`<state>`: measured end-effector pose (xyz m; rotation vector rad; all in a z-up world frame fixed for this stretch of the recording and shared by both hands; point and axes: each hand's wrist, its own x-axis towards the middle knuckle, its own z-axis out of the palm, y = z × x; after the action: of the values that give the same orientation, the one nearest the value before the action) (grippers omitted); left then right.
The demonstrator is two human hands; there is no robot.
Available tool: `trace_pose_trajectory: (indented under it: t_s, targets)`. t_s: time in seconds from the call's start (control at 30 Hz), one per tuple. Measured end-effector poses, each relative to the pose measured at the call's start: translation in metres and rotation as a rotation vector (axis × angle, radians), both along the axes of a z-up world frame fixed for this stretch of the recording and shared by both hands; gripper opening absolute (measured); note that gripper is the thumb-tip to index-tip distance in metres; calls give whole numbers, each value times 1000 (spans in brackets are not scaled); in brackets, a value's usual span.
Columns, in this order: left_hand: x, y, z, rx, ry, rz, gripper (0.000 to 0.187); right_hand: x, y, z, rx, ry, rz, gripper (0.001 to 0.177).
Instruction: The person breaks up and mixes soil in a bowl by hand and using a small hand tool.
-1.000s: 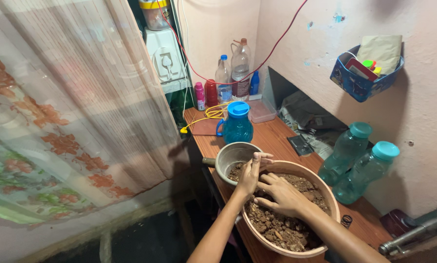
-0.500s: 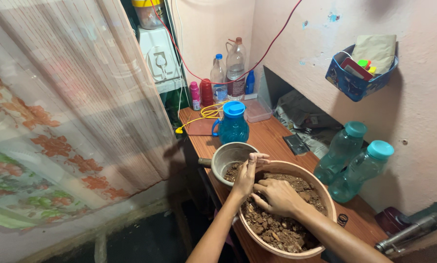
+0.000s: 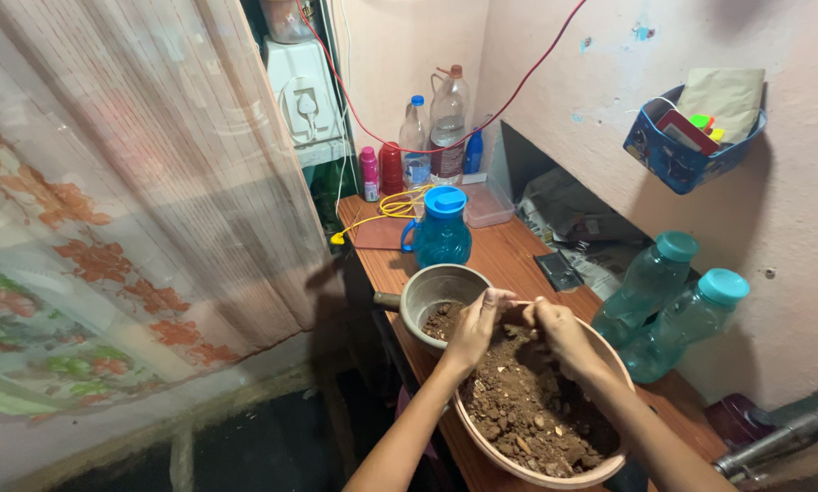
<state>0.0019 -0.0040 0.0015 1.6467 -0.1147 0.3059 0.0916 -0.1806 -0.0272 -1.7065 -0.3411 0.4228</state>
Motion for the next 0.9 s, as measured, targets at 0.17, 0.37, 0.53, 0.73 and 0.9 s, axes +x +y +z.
trace_pose_trajectory:
  t_s: [0.17,0.37,0.53,0.73,0.9]
  targets:
    - [4,0,-5,-35,47,-21,81,-7,-8,25,368,518,-46,36]
    - [19,19,-16,-711,57,-65,81,4,-8,27,648,737,43,34]
    - [52,47,-38,-1125,127,118,86,26,17,48,679,767,89,30]
    - [81,92,-62,-1161,165,169,93,60,88,64,652,857,211,31]
    - [86,113,-93,-1141,272,227,97,93,153,24,189,720,268,29]
